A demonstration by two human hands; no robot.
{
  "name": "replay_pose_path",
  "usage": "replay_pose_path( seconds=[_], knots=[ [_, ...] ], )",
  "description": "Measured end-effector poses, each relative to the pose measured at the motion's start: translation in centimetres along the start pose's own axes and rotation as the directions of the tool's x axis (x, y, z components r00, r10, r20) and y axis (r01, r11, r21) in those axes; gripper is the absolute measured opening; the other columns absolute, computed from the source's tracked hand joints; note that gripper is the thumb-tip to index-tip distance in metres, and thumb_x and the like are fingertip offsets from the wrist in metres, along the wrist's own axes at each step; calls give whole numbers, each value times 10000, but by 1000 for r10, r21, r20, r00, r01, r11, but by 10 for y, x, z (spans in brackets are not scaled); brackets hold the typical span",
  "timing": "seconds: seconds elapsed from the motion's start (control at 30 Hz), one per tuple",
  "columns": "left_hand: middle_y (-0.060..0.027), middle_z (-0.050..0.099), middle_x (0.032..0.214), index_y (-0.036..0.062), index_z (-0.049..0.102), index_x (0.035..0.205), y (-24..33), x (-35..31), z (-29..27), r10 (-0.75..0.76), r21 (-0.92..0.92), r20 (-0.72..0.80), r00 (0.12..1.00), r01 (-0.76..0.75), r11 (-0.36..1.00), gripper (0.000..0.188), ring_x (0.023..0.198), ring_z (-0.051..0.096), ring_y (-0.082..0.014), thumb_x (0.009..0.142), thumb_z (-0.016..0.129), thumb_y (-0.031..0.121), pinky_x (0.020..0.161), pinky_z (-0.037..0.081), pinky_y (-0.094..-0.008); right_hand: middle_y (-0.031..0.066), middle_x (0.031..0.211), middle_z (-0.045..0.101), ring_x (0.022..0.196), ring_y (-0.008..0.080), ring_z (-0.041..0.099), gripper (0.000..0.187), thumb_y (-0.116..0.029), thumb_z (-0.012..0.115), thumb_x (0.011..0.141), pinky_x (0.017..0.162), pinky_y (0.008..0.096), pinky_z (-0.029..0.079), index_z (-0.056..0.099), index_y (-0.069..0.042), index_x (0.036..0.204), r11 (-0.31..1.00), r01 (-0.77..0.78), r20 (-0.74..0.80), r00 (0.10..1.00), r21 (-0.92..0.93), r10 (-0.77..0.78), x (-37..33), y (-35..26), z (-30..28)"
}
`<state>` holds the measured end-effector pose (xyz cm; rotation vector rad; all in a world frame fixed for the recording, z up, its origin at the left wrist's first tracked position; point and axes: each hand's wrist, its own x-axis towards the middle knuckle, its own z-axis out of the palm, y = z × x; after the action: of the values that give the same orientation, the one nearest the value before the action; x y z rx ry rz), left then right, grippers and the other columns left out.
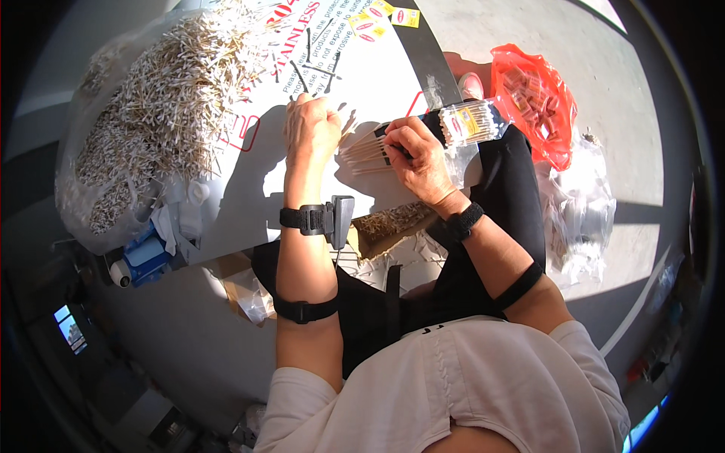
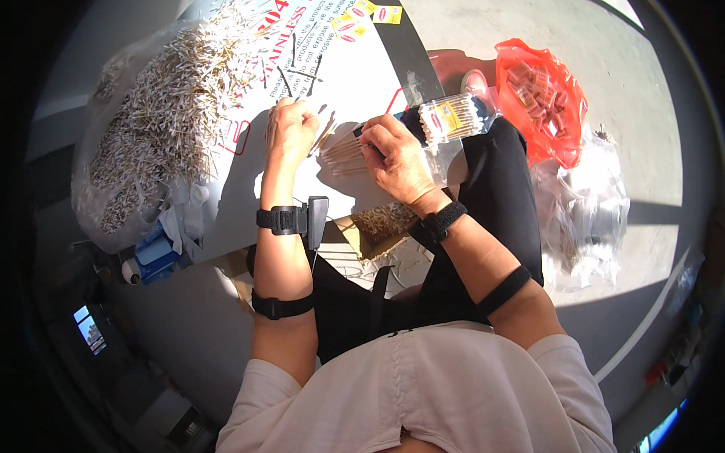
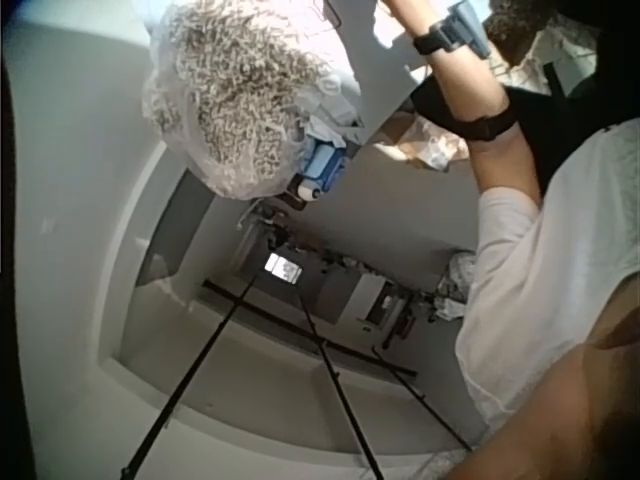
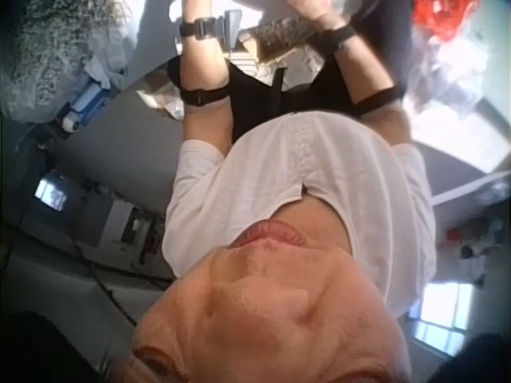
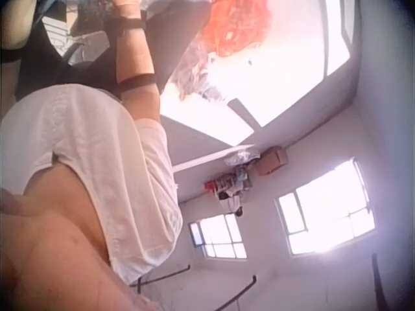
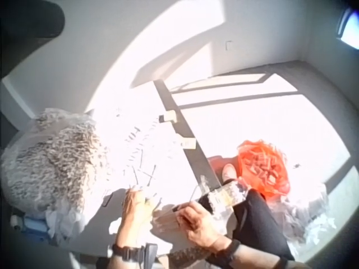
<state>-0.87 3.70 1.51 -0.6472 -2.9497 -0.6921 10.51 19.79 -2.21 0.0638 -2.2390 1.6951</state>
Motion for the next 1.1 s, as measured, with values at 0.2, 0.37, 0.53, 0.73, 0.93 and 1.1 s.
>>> replay_pose_path(
  seconds=[0.2, 0.37, 0.53, 0.73, 0.93, 1.1],
  knots=[
    [-122, 583, 895, 55, 658, 837, 19, -28, 6, -51, -144, 128, 990, 70, 987, 111, 885, 598, -330, 758, 653, -23, 774, 482, -419, 134, 1079, 568, 953, 287, 608, 170, 95, 562, 846, 820, 338, 511, 572, 4, 989, 1000, -9, -81, 997, 25, 11, 2, -2, -3],
    [-121, 581, 1078, 24, 609, 1061, 18, -50, 13, 6, -340, -147, 989, -56, 939, 227, 1059, 573, -287, 840, 610, -30, 907, 479, -389, 166, 1262, 527, 1135, 278, 564, 281, 95, 477, 907, 980, 320, 458, 541, 19, 1170, 987, -11, -105, 994, 159, 28, 1, -4, -7],
    [-139, 469, 1414, 1, 471, 1362, 26, -82, 38, -294, -827, -222, 930, -20, 562, 460, 1312, 443, -257, 1010, 499, 297, 1123, 317, -400, 135, 1392, 474, 1293, 222, 463, 322, -36, 484, 987, 1083, 312, 358, 517, 1, 1306, 857, -151, -130, 961, 493, 244, 1, -8, 9],
    [-196, 432, 1445, -52, 405, 1400, 50, -87, 47, -434, -942, -180, 883, -28, 334, 541, 1357, 392, -271, 1001, 510, 297, 1155, 259, -423, 129, 1444, 440, 1343, 218, 414, 361, -97, 468, 1013, 1118, 325, 328, 481, -1, 1361, 872, -153, -123, 964, 464, 235, -3, -2, 26],
    [-112, 561, 1205, 38, 587, 1167, 22, -92, 39, -325, -698, -344, 881, -8, 716, 286, 1157, 518, -253, 883, 624, 36, 995, 429, -390, 134, 1349, 524, 1279, 210, 488, 342, -95, 464, 1020, 1114, 337, 369, 494, 39, 1333, 781, -204, -114, 937, 591, 331, 1, -5, 18],
    [-47, 566, 951, 112, 659, 870, 26, -64, 12, -10, -225, -236, 972, -44, 973, 284, 952, 527, -273, 653, 756, -42, 852, 446, -390, 98, 1216, 570, 1166, 175, 544, 283, -97, 485, 1016, 1049, 312, 419, 527, 25, 1268, 793, -171, -157, 935, 585, 317, -1, 0, 9]
  ],
)
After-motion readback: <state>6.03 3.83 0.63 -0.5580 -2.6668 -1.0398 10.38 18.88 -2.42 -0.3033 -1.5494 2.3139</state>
